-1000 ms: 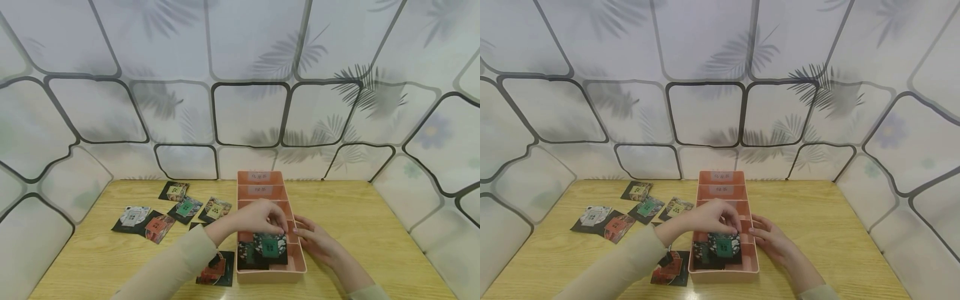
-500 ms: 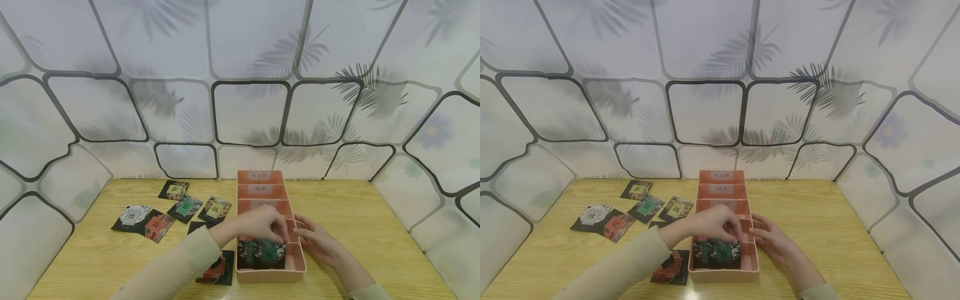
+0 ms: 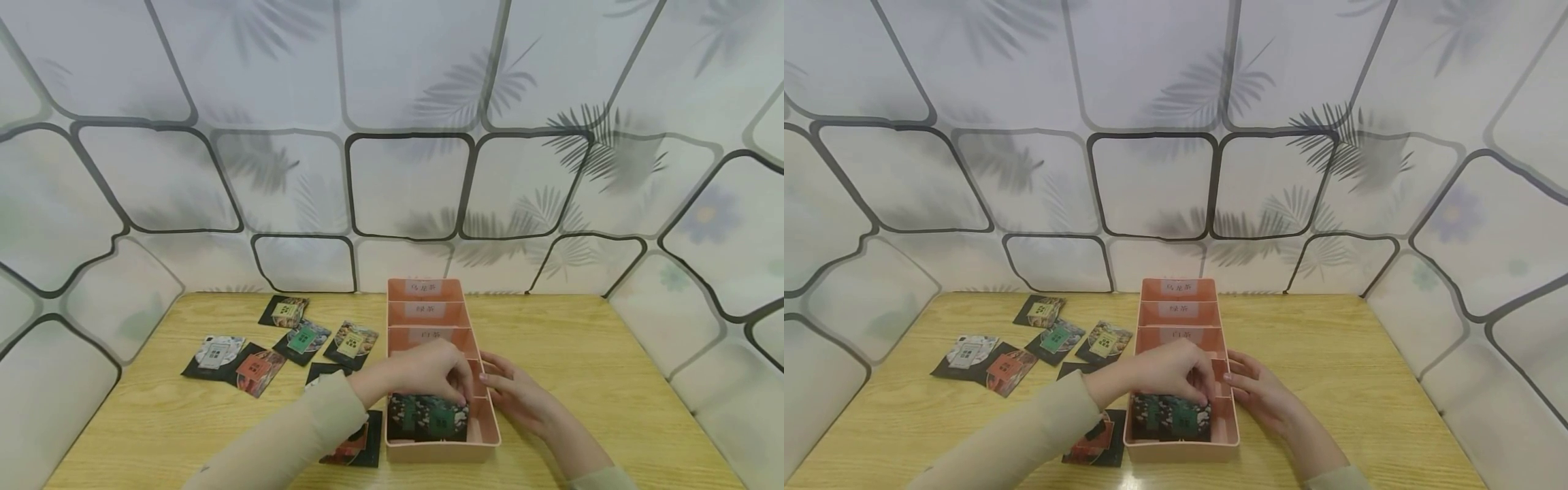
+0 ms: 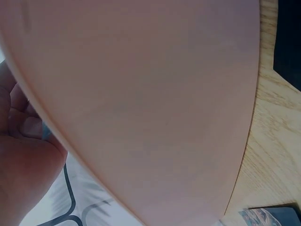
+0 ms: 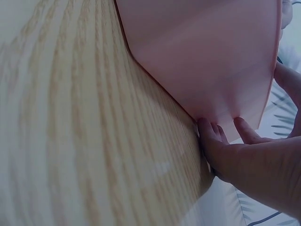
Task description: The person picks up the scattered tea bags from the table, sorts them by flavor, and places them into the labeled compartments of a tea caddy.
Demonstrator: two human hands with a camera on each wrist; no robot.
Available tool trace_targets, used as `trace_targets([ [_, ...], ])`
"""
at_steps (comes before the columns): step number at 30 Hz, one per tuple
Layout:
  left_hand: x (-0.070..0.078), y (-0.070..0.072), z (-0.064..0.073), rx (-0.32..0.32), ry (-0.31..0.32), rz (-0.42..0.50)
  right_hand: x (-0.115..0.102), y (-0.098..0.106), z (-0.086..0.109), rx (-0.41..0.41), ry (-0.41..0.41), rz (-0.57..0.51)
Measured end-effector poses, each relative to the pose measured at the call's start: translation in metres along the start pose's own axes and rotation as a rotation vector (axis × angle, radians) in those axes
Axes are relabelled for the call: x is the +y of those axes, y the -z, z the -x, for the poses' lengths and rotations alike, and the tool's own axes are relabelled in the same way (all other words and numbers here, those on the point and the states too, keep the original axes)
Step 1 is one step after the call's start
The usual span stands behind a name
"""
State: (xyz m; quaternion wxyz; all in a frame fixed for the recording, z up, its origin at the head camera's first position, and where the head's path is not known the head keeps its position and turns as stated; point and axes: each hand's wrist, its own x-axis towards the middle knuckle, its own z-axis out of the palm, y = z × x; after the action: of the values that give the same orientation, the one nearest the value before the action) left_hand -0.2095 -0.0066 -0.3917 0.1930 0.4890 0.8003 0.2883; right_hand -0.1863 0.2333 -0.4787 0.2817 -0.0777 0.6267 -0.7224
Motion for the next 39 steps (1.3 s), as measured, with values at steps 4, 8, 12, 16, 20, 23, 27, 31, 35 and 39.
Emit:
trace_targets([
  [4,0.001,0.000,0.000,0.001,0.009,-0.009,0.000,0.001,0.000,-0.003,0.005,-0.007],
  [8,0.001,0.000,0.000,0.002,0.000,-0.021,0.000,0.001,0.000,-0.001,-0.002,-0.009],
  [12,0.000,0.002,0.001,0.006,-0.011,0.003,0.000,0.001,0.000,0.001,-0.007,-0.002],
  [16,-0.001,0.004,0.002,0.012,-0.021,0.035,0.000,0.001,0.000,0.006,-0.007,0.008],
  [20,-0.002,0.007,0.005,0.018,-0.032,0.046,0.001,0.001,0.000,0.011,-0.006,0.007],
  [23,-0.002,0.011,0.008,0.026,-0.037,0.037,0.001,0.001,-0.001,0.007,0.001,0.003],
  [27,-0.001,0.018,0.013,0.041,-0.023,0.020,0.002,0.002,-0.001,-0.002,0.004,-0.003],
  [31,0.000,0.025,0.019,0.052,0.000,0.011,0.002,0.002,-0.001,-0.001,-0.003,-0.009],
  [35,-0.001,0.031,0.027,0.063,0.000,0.001,0.002,0.001,-0.001,0.008,-0.008,0.000],
  [39,0.000,0.038,0.039,0.089,-0.014,-0.007,0.002,0.000,-0.001,0.017,-0.004,0.012],
])
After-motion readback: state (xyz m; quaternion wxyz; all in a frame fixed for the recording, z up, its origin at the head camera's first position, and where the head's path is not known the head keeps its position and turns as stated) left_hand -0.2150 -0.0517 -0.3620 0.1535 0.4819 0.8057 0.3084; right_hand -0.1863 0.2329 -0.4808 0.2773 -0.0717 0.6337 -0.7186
